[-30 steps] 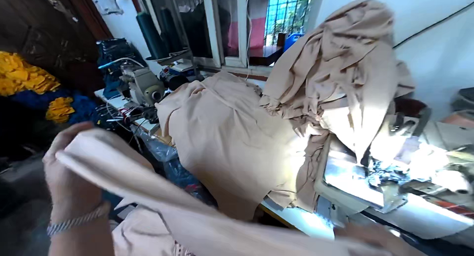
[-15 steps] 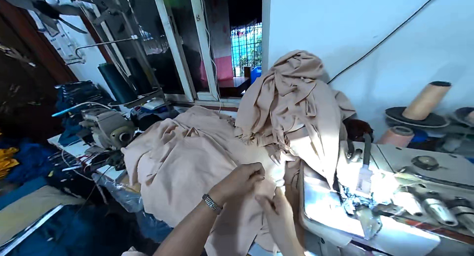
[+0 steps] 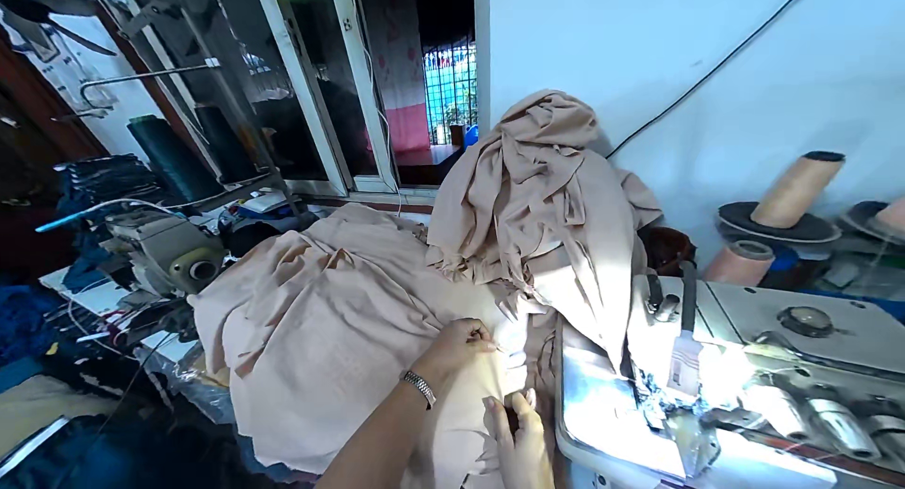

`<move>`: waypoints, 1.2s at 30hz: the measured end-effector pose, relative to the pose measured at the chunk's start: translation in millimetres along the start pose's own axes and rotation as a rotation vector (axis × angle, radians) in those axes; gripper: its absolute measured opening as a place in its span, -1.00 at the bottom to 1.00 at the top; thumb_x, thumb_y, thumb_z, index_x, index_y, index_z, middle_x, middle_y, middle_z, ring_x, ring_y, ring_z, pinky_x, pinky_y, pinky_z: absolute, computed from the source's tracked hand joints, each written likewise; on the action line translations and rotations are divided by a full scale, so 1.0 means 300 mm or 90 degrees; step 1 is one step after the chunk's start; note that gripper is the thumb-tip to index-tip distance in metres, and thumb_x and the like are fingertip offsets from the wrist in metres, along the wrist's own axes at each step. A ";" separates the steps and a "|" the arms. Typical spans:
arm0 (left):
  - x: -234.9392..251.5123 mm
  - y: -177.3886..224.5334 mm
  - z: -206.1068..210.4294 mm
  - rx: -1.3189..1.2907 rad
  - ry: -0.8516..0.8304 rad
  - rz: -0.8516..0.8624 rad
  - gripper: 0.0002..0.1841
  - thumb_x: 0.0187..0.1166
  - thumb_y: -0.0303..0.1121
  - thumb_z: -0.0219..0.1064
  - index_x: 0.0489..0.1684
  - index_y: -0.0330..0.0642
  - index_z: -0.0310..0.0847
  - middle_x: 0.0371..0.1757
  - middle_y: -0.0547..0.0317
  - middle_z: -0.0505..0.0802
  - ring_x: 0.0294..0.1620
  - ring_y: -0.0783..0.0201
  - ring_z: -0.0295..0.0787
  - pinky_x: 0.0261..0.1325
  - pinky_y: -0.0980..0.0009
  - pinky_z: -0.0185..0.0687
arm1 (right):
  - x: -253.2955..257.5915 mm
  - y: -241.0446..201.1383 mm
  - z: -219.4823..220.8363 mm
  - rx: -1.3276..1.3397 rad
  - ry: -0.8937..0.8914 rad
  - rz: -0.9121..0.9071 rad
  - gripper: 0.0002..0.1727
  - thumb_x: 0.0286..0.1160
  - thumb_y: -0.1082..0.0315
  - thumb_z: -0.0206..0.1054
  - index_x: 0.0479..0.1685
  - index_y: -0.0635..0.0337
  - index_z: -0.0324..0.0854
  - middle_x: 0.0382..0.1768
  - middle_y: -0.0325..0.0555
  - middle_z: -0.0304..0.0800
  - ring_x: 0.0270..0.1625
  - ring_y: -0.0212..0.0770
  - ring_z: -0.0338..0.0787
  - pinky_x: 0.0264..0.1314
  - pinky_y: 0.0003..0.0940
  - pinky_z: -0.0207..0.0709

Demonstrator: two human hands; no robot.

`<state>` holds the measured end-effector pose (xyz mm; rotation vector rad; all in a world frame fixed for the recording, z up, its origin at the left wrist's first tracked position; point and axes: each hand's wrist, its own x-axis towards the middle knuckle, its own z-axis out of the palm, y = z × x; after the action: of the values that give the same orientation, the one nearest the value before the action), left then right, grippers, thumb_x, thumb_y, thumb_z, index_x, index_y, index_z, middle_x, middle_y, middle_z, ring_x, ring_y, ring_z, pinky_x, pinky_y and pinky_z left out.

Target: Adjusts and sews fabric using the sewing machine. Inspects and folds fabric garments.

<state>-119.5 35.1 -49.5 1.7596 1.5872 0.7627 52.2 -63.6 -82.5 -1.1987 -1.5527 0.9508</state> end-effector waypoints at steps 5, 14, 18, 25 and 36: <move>-0.017 -0.001 -0.008 0.029 -0.021 0.046 -0.85 0.47 -0.45 0.51 -0.24 -0.38 0.70 -0.11 -0.06 0.71 0.00 0.11 0.63 0.15 0.20 0.56 | -0.001 0.055 0.025 0.017 0.027 -0.098 -0.80 0.44 0.34 0.41 -0.25 0.36 0.66 -0.03 0.19 0.62 0.02 -0.13 0.68 -0.01 -0.42 0.62; -0.169 0.213 -0.096 -0.154 0.032 0.177 -0.95 0.60 -0.56 0.31 -0.12 -0.28 0.58 -0.49 0.24 0.68 -0.52 0.46 0.51 -0.39 0.52 0.44 | -0.066 0.042 -0.022 0.100 0.043 -0.227 -0.73 0.37 0.26 0.50 -0.59 0.21 0.68 -0.52 -0.26 0.66 -0.42 -0.53 0.63 -0.35 -0.66 0.52; -0.227 0.335 0.004 -0.238 0.005 0.312 -0.86 0.67 -0.50 0.21 -0.06 -0.26 0.69 -0.39 0.27 0.77 -0.45 0.52 0.60 -0.38 0.57 0.53 | -0.198 -0.127 -0.281 0.224 -0.008 -0.201 -0.96 0.34 0.48 0.52 -0.38 0.24 0.78 -0.37 -0.29 0.83 -0.27 -0.52 0.80 -0.13 -0.53 0.76; -0.243 0.420 0.213 -0.272 -0.064 0.287 -0.85 0.61 -0.53 0.28 -0.06 -0.28 0.77 -0.30 0.24 0.84 -0.41 0.53 0.62 -0.25 0.54 0.57 | -0.285 -0.076 -0.530 0.188 0.003 -0.099 -0.81 0.26 0.65 0.46 -0.23 0.20 0.68 -0.33 -0.36 0.86 -0.27 -0.49 0.83 -0.10 -0.46 0.77; -0.278 0.395 0.230 -0.194 -0.041 0.332 -0.83 0.59 -0.61 0.24 -0.11 -0.31 0.77 -0.12 0.16 0.87 -0.24 0.44 0.74 -0.10 0.49 0.68 | -0.285 0.059 -0.459 0.115 0.033 -0.137 -0.86 0.36 0.44 0.42 -0.16 0.25 0.79 -0.32 -0.29 0.87 -0.26 -0.52 0.82 -0.12 -0.60 0.73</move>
<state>-0.6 -61.1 -0.4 1.9562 0.9083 1.1104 197.5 -137.8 -79.4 -0.9033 -1.4867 0.8903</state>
